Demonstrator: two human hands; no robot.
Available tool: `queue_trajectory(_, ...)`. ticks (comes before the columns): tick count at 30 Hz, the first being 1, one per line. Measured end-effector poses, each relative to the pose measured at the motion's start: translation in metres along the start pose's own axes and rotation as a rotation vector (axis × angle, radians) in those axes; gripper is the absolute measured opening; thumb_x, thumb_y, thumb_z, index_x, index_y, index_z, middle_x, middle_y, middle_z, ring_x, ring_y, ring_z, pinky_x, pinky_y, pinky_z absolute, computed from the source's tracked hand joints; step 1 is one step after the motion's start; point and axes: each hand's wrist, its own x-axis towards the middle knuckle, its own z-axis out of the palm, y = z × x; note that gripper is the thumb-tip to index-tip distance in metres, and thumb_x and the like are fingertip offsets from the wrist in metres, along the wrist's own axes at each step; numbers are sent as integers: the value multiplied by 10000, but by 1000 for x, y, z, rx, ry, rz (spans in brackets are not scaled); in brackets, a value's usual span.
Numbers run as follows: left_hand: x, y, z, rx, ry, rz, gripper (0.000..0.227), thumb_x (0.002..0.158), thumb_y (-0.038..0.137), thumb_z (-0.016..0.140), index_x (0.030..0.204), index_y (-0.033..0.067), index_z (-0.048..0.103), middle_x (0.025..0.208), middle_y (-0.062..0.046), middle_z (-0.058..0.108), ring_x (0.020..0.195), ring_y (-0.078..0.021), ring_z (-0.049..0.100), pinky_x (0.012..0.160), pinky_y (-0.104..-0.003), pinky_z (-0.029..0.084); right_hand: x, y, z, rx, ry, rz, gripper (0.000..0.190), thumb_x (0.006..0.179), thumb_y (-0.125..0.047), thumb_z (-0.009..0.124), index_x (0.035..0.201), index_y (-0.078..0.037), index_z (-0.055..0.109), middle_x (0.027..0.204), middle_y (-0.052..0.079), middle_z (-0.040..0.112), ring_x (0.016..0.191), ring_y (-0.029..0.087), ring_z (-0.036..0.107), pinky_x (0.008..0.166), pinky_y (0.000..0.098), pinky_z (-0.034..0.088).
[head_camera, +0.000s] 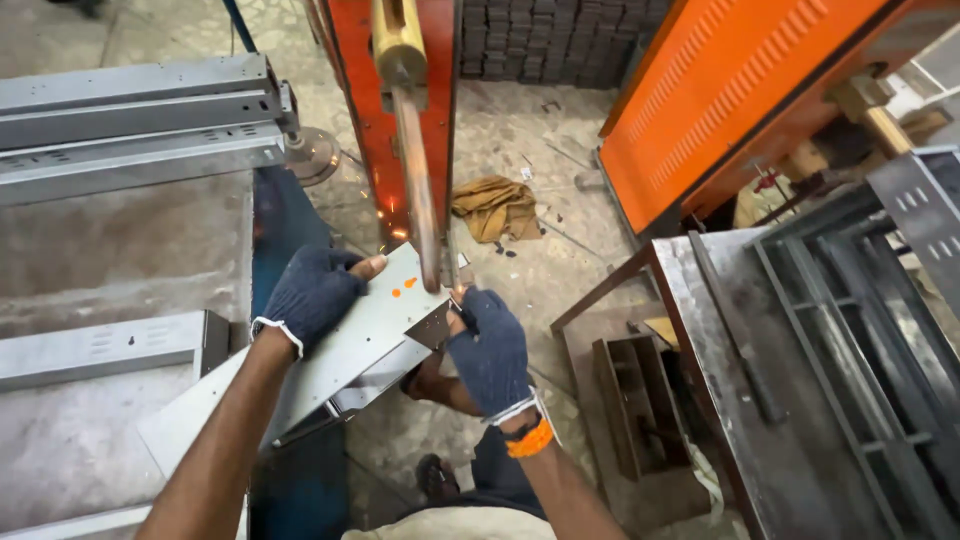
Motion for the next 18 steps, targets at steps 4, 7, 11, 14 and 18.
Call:
queue_trajectory(4,-18,-6,8,-34,55,123,516,885,478,674,856,-29,762,568,-138,636,560,-143,564,555,-382,465,-9,9,-7,-76,14,28,114,883,-87,701,975,-28,670,843,164,632,758,338,664,658,400,517)
queue_trajectory(7,-43,5,11,-64,66,-34,577,938,466,662,759,-78,731,562,-162,598,550,-181,533,567,-411,443,-18,5,-16,-225,39,-45,171,935,-112,729,883,-15,599,831,175,600,813,384,632,675,427,487)
queue_trajectory(11,-73,12,19,-127,146,102,572,964,484,588,807,-51,715,566,-134,624,571,-185,580,598,-400,460,-33,1,-30,-226,84,-153,104,848,-84,666,942,-44,646,857,157,636,792,380,657,652,425,503)
queue_trajectory(14,-92,7,35,-158,176,107,596,972,507,558,837,-50,718,606,-148,663,600,-197,609,631,-406,483,-51,41,-33,-344,100,-182,113,814,-89,702,905,-45,649,838,164,640,779,395,645,643,439,486)
queue_trajectory(18,-105,0,64,-94,54,-60,637,1002,542,515,926,-27,790,643,-247,689,618,-292,693,700,-438,513,-73,47,-62,-237,269,49,117,886,-94,725,836,-35,637,765,144,631,689,305,647,635,382,501)
